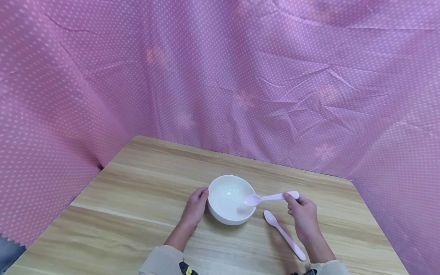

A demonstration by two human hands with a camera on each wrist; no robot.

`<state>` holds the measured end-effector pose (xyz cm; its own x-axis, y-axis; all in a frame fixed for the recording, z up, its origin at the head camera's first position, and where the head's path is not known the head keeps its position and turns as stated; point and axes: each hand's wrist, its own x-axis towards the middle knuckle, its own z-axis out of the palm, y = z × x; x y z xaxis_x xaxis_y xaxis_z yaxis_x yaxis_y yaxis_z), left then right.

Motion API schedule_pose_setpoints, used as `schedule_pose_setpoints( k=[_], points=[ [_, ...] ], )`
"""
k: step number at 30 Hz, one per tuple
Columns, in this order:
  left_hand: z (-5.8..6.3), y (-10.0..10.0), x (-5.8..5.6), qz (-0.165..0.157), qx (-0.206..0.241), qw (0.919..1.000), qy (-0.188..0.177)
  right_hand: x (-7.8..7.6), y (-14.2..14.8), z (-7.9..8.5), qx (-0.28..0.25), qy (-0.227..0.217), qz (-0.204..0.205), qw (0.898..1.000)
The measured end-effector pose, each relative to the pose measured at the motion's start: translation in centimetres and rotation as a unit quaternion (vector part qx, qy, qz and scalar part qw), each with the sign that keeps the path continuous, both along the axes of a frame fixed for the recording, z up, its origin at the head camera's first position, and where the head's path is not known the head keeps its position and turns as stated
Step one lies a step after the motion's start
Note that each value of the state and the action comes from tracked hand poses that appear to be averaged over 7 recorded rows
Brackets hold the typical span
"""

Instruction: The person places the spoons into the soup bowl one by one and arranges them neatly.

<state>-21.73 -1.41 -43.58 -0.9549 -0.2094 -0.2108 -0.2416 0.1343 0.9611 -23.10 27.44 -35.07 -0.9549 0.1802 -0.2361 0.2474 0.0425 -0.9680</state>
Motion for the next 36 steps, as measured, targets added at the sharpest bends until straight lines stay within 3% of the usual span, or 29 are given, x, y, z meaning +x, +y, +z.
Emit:
schedule_pose_setpoints(
  k=[36],
  points=[
    [0.10,0.06,0.00,0.001,-0.001,1.0000,0.000,0.02,-0.44,-0.43,0.002,0.001,0.001,1.000]
  ],
)
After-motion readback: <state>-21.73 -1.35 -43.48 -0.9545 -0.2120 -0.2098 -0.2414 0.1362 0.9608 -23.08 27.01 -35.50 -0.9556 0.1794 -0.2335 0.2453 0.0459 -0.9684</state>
